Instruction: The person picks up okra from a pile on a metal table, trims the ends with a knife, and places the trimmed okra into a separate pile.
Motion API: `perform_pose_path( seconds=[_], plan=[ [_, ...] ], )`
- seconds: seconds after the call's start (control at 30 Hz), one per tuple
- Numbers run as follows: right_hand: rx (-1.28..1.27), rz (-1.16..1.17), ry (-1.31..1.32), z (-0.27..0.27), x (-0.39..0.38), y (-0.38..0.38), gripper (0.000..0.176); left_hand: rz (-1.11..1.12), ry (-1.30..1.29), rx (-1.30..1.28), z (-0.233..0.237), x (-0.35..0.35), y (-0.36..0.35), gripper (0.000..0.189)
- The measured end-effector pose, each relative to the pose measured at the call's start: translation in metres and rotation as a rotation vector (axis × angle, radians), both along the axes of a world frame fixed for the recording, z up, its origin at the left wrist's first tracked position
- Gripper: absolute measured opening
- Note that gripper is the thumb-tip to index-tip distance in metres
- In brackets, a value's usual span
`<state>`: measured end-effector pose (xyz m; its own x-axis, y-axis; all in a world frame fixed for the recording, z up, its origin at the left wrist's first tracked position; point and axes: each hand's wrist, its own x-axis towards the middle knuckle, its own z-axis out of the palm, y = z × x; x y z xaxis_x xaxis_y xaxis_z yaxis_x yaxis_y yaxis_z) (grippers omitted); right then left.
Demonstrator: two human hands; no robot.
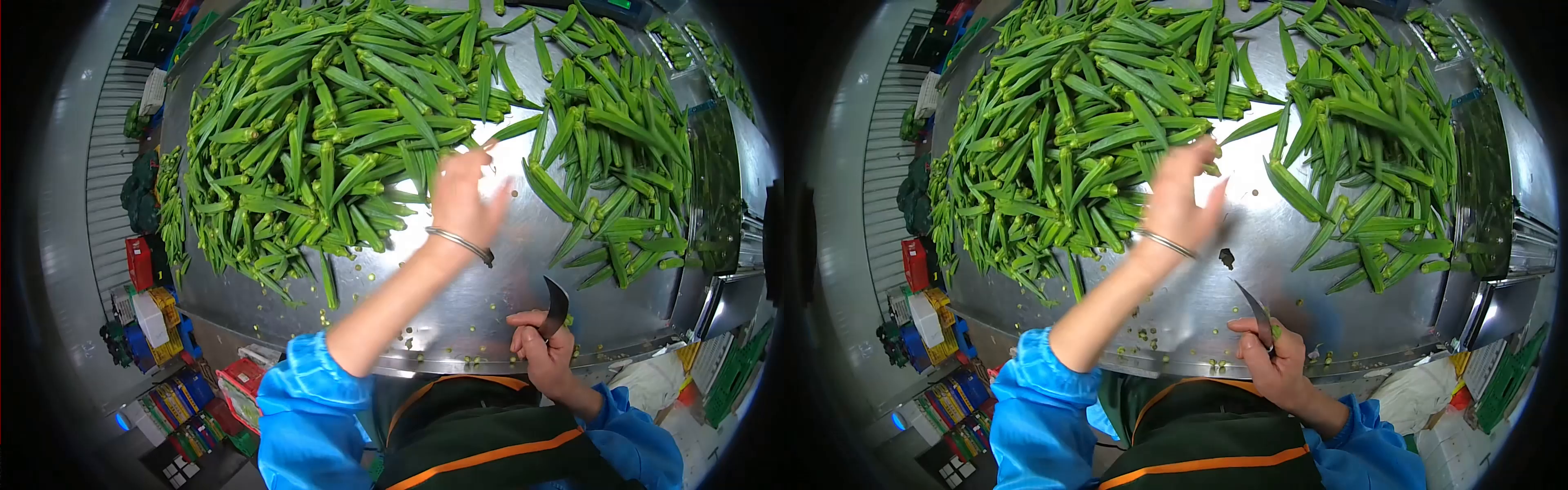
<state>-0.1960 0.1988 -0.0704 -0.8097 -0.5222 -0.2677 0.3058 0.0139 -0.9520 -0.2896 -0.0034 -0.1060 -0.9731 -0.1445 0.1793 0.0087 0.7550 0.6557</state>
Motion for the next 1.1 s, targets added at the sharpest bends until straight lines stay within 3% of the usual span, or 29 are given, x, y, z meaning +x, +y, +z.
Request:
perform_pose_path(
  seconds=[0.03, 0.1, 0.13, 0.27, 0.33, 0.4, 0.47, 0.5, 0.57, 0.63, 0.7, 0.77, 0.83, 0.93, 0.97, 1.03, 1.1],
  plan=[
    [0.019, 0.016, -0.049, -0.001, -0.001, 0.000, 0.020, 0.063, 0.062, -0.059, 0.004, -0.010, -0.023, 0.042],
    [0.048, 0.025, -0.099, -0.002, -0.001, -0.003, 0.020, 0.318, 0.037, -0.113, 0.000, -0.030, -0.057, 0.046],
    [0.044, 0.047, -0.105, -0.003, -0.001, -0.010, 0.018, 0.412, -0.114, -0.164, 0.002, -0.040, -0.067, 0.054],
    [0.037, 0.104, -0.065, -0.007, -0.002, -0.019, 0.017, 0.395, -0.274, -0.232, -0.009, -0.046, -0.084, 0.062],
    [0.020, 0.101, -0.056, -0.008, -0.003, -0.020, 0.017, 0.432, -0.269, 0.191, -0.001, -0.025, -0.082, 0.061],
    [0.041, 0.007, -0.255, -0.006, -0.010, -0.016, 0.017, 0.477, -0.236, 0.755, 0.011, 0.010, -0.080, 0.056],
    [0.054, -0.023, -0.294, -0.009, -0.017, -0.016, 0.017, 0.441, -0.343, 1.134, 0.017, 0.046, -0.086, 0.050],
    [0.072, -0.044, -0.325, -0.009, -0.019, -0.017, 0.018, 0.450, -0.344, 1.129, 0.023, 0.058, -0.081, 0.050],
    [0.054, -0.041, -0.378, -0.009, -0.024, -0.022, 0.018, 0.329, -0.366, 1.440, 0.038, 0.076, -0.070, 0.048],
    [0.053, -0.006, -0.287, -0.006, -0.029, -0.030, 0.019, 0.267, -0.341, 1.518, 0.042, 0.093, -0.061, 0.046],
    [0.037, 0.030, -0.201, -0.003, -0.034, -0.036, 0.020, 0.189, -0.278, 1.633, 0.045, 0.104, -0.052, 0.029],
    [0.018, 0.073, -0.117, -0.001, -0.037, -0.042, 0.022, 0.144, -0.277, 1.479, 0.043, 0.120, -0.045, 0.030],
    [0.011, 0.101, 0.294, 0.000, -0.040, -0.045, 0.029, 0.238, -0.319, 1.195, 0.056, 0.137, -0.033, 0.032],
    [0.133, 0.275, 0.559, 0.017, -0.050, -0.046, 0.040, 0.257, -0.308, 0.947, 0.076, 0.160, -0.017, 0.039],
    [0.168, 0.353, 0.712, 0.017, -0.050, -0.047, 0.043, 0.224, -0.319, 0.997, 0.075, 0.172, -0.018, 0.038],
    [0.174, 0.330, 0.746, 0.017, -0.044, -0.054, 0.048, 0.254, -0.344, 0.863, 0.084, 0.179, -0.010, 0.036],
    [0.156, 0.380, 0.850, 0.017, -0.042, -0.058, 0.048, 0.273, -0.376, 0.896, 0.091, 0.182, -0.004, 0.035]
  ],
)
